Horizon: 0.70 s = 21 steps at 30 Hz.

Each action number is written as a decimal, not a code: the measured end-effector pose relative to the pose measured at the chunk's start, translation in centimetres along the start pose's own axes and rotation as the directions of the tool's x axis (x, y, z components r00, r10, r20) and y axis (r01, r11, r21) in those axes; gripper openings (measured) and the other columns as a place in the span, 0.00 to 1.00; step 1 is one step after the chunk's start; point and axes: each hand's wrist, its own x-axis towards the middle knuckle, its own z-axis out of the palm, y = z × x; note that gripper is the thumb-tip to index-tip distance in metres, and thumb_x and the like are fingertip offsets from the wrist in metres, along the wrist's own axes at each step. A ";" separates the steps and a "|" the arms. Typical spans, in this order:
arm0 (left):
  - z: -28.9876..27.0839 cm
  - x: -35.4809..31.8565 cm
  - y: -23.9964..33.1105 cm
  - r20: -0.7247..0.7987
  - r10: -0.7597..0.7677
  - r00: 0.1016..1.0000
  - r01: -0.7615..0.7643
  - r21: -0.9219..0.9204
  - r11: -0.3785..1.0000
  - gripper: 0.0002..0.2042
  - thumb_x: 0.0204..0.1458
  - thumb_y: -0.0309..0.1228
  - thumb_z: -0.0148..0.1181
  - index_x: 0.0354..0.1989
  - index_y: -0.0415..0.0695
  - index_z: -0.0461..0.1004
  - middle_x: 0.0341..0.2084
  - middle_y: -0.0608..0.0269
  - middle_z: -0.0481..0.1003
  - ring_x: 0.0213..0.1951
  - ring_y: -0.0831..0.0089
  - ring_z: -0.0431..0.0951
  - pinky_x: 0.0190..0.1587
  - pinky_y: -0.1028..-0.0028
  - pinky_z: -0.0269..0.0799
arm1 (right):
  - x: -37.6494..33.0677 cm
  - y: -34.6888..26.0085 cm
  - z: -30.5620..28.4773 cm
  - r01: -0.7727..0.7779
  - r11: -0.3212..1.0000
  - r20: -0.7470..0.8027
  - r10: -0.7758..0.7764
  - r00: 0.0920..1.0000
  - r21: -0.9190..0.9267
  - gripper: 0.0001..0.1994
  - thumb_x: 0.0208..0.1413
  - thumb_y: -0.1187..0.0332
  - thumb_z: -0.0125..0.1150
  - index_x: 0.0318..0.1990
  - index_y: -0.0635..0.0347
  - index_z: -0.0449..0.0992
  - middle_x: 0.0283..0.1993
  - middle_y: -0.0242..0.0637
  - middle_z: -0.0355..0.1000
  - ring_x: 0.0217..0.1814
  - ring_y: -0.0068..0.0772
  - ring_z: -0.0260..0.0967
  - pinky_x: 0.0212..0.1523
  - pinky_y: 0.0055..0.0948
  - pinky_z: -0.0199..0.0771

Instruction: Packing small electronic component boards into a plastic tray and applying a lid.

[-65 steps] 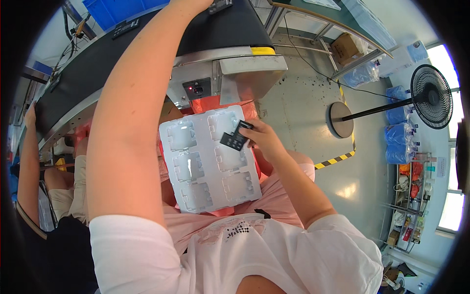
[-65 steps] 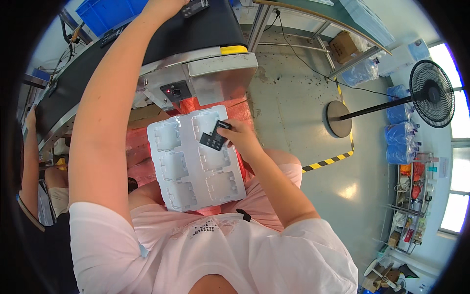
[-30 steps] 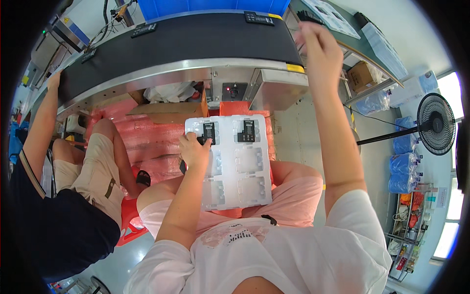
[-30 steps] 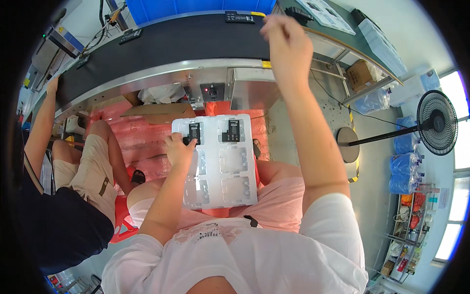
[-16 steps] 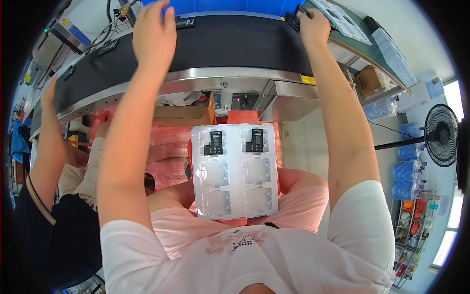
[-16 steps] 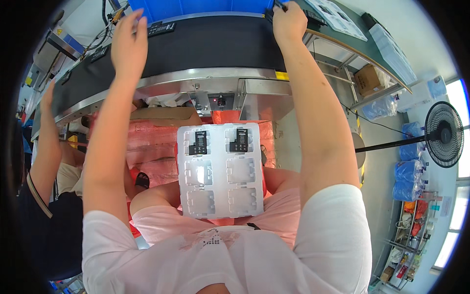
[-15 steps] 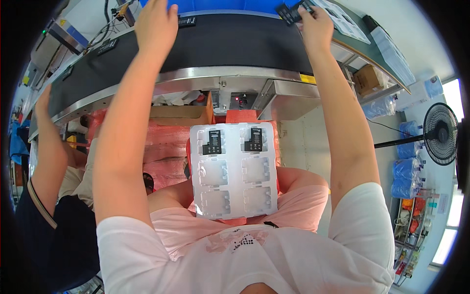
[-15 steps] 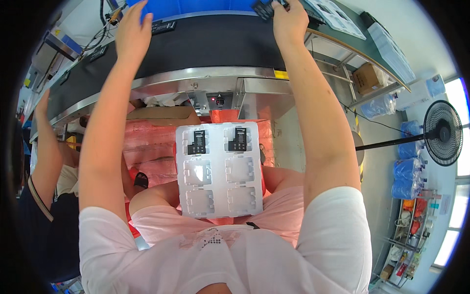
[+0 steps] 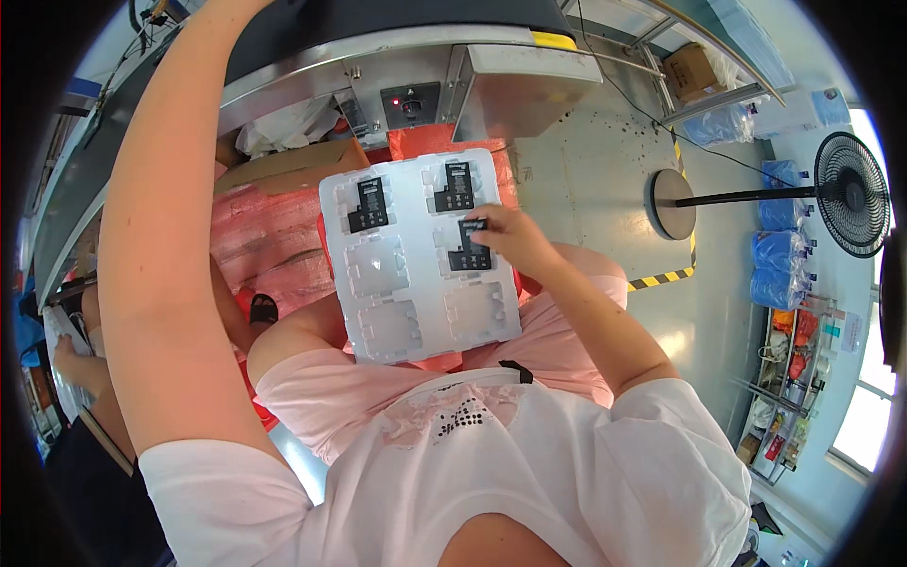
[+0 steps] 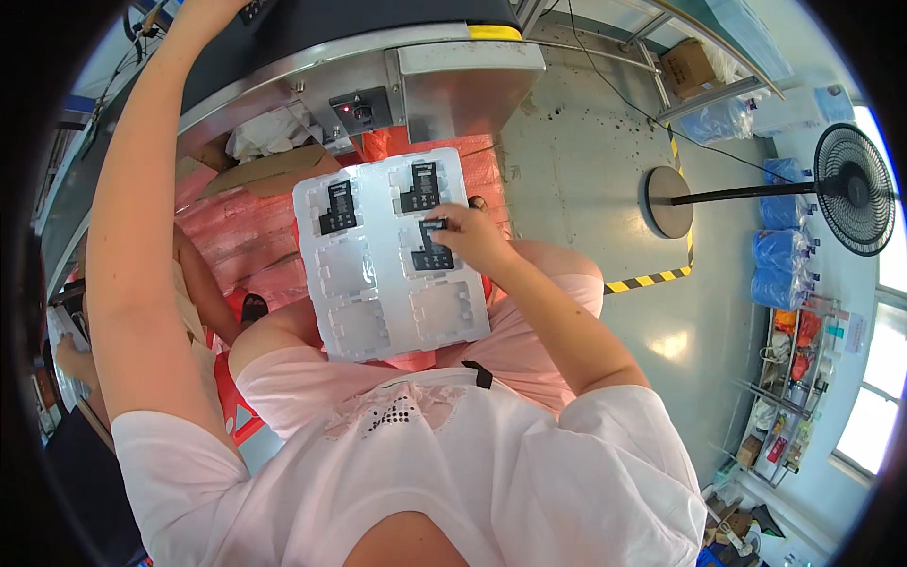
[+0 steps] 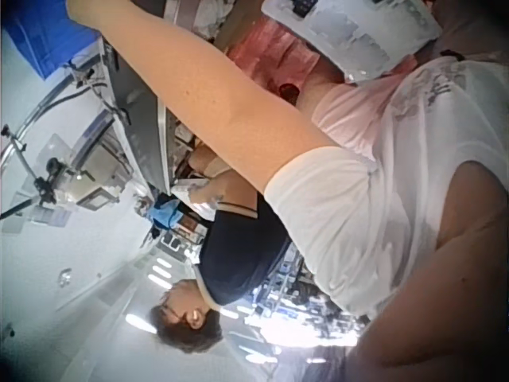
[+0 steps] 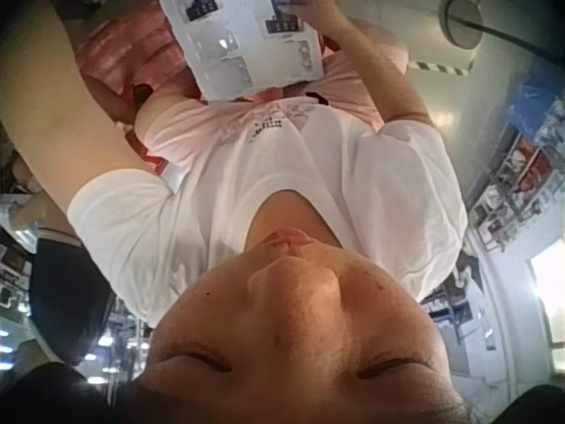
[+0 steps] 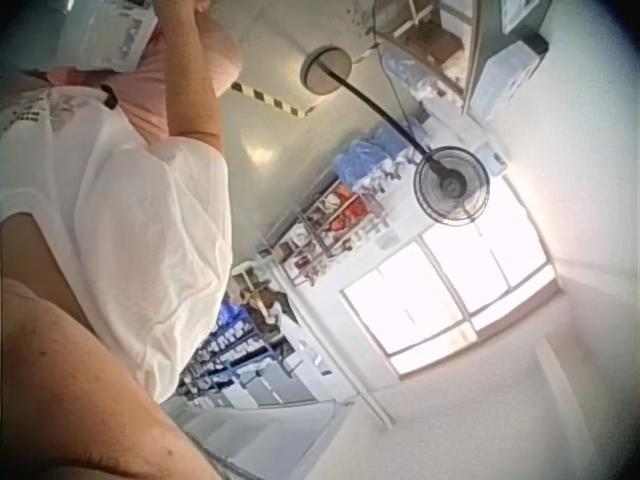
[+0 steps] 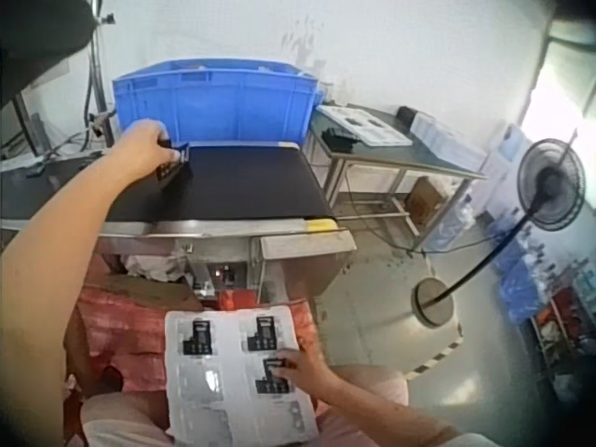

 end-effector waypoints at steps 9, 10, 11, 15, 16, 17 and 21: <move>-2.7 -20.6 3.5 0.346 -0.212 0.914 0.405 -0.742 0.534 0.11 0.47 0.37 0.61 0.32 0.42 0.74 0.21 0.73 0.68 0.24 0.85 0.65 0.29 0.84 0.61 | -4.8 1.5 3.5 0.328 0.562 -0.004 -0.508 0.861 -0.759 0.20 0.47 0.69 0.58 0.51 0.54 0.68 0.54 0.41 0.61 0.51 0.43 0.63 0.49 0.36 0.66; -1.3 -23.4 3.5 0.332 -0.240 0.912 0.406 -0.814 0.416 0.11 0.46 0.35 0.63 0.30 0.40 0.74 0.20 0.73 0.69 0.22 0.85 0.64 0.25 0.84 0.59 | -4.9 1.6 3.4 0.332 0.561 -0.005 -0.514 0.858 -0.758 0.20 0.47 0.69 0.58 0.51 0.54 0.68 0.54 0.41 0.61 0.51 0.43 0.63 0.49 0.36 0.66; 0.1 -25.6 3.8 0.413 -0.278 0.867 0.490 -0.805 0.334 0.10 0.46 0.34 0.63 0.30 0.40 0.74 0.20 0.73 0.69 0.22 0.85 0.65 0.25 0.84 0.59 | -4.9 2.2 3.1 0.322 0.467 0.028 -0.534 0.845 -0.823 0.19 0.48 0.69 0.57 0.50 0.55 0.69 0.55 0.39 0.60 0.55 0.42 0.61 0.52 0.37 0.63; 6.6 -33.9 2.7 0.590 -0.458 0.665 0.671 -0.741 0.021 0.10 0.48 0.33 0.62 0.28 0.39 0.74 0.20 0.71 0.71 0.20 0.84 0.66 0.24 0.83 0.60 | -3.7 3.4 4.3 0.404 0.341 0.138 -0.595 0.792 -0.849 0.17 0.47 0.68 0.57 0.47 0.57 0.70 0.55 0.38 0.63 0.59 0.43 0.58 0.56 0.39 0.60; 8.8 -35.5 2.5 0.593 -0.507 0.625 0.665 -0.745 -0.052 0.10 0.48 0.33 0.62 0.28 0.38 0.74 0.19 0.70 0.71 0.20 0.83 0.67 0.24 0.83 0.60 | -3.4 3.8 4.4 0.406 0.334 0.143 -0.596 0.790 -0.851 0.17 0.47 0.68 0.57 0.47 0.57 0.70 0.55 0.38 0.63 0.59 0.43 0.58 0.56 0.39 0.60; 10.3 -36.6 2.4 0.590 -0.513 0.624 0.661 -0.748 -0.056 0.10 0.48 0.33 0.62 0.28 0.38 0.74 0.19 0.70 0.71 0.20 0.83 0.67 0.24 0.83 0.60 | -3.1 4.1 4.7 0.428 0.324 0.149 -0.624 0.767 -0.844 0.16 0.47 0.68 0.56 0.46 0.57 0.70 0.53 0.38 0.65 0.58 0.43 0.60 0.56 0.39 0.60; 13.4 -38.0 2.4 0.545 -0.484 0.685 0.692 -0.694 0.196 0.10 0.48 0.34 0.61 0.28 0.37 0.75 0.17 0.65 0.71 0.19 0.80 0.68 0.24 0.80 0.63 | -2.7 3.9 4.7 0.460 0.371 0.076 -0.707 0.703 -0.807 0.11 0.47 0.69 0.56 0.40 0.58 0.73 0.46 0.38 0.70 0.51 0.41 0.66 0.52 0.38 0.63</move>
